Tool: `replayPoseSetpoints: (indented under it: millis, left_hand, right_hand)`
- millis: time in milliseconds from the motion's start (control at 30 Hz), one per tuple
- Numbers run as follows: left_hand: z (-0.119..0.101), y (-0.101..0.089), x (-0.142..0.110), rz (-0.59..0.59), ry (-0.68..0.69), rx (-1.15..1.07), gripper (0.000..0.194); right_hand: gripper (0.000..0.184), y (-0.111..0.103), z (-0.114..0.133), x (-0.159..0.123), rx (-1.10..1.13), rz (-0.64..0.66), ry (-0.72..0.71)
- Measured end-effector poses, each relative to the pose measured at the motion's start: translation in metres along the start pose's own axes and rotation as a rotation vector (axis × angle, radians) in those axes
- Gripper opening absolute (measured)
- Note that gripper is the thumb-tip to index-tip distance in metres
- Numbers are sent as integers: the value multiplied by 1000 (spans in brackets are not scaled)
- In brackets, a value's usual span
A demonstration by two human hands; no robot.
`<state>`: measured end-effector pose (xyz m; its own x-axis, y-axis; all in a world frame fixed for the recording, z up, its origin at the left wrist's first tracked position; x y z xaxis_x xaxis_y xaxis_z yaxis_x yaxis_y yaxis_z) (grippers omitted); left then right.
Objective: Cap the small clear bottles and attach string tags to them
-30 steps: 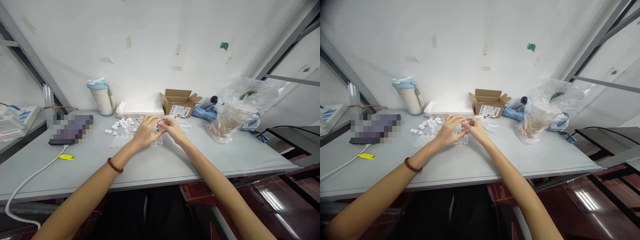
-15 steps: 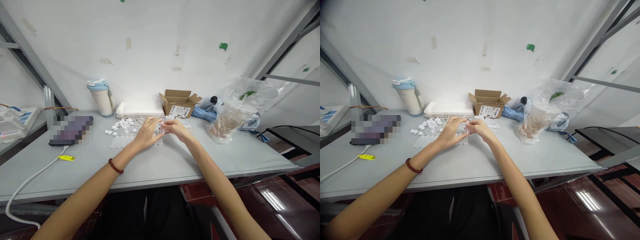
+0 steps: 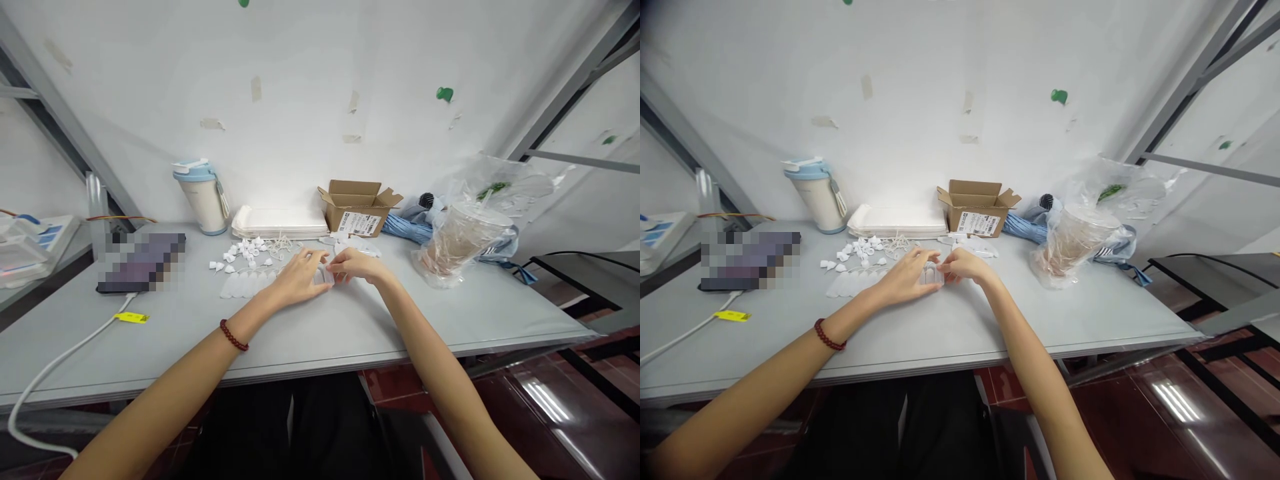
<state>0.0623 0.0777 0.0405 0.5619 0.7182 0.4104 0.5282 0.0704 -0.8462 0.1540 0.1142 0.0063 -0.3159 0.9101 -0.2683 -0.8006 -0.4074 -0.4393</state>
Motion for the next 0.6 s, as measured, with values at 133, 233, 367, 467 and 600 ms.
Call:
replayPoseSetpoints:
  millis: [133, 233, 367, 467, 600]
  left_hand:
    - [0, 4, -1, 40, -6, 16, 55]
    - [-1, 7, -2, 79, -6, 39, 54]
    - [-1, 10, -2, 87, 10, 66, 53]
    - [0, 10, -2, 87, 14, 81, 52]
    - [-3, 10, -3, 97, 20, 106, 48]
  right_hand:
    - [18, 2, -2, 1, -28, 3, 29]
    - [16, 4, -2, 1, -18, 4, 40]
    - [13, 4, -3, 1, 15, -2, 40]
    - [12, 5, -5, 3, 44, -1, 40]
    - [11, 5, -7, 4, 62, -4, 49]
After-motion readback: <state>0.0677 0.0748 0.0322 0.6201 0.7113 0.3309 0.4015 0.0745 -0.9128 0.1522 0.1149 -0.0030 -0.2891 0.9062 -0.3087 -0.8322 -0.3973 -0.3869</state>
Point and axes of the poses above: each hand's wrist, its own x-axis towards the middle knuckle, its own y-axis out of the palm, z = x × y, the point moved 10 cm from there along x, towards the middle knuckle, and after that the axes turned 4 degrees about x, right-handed, at the moved point
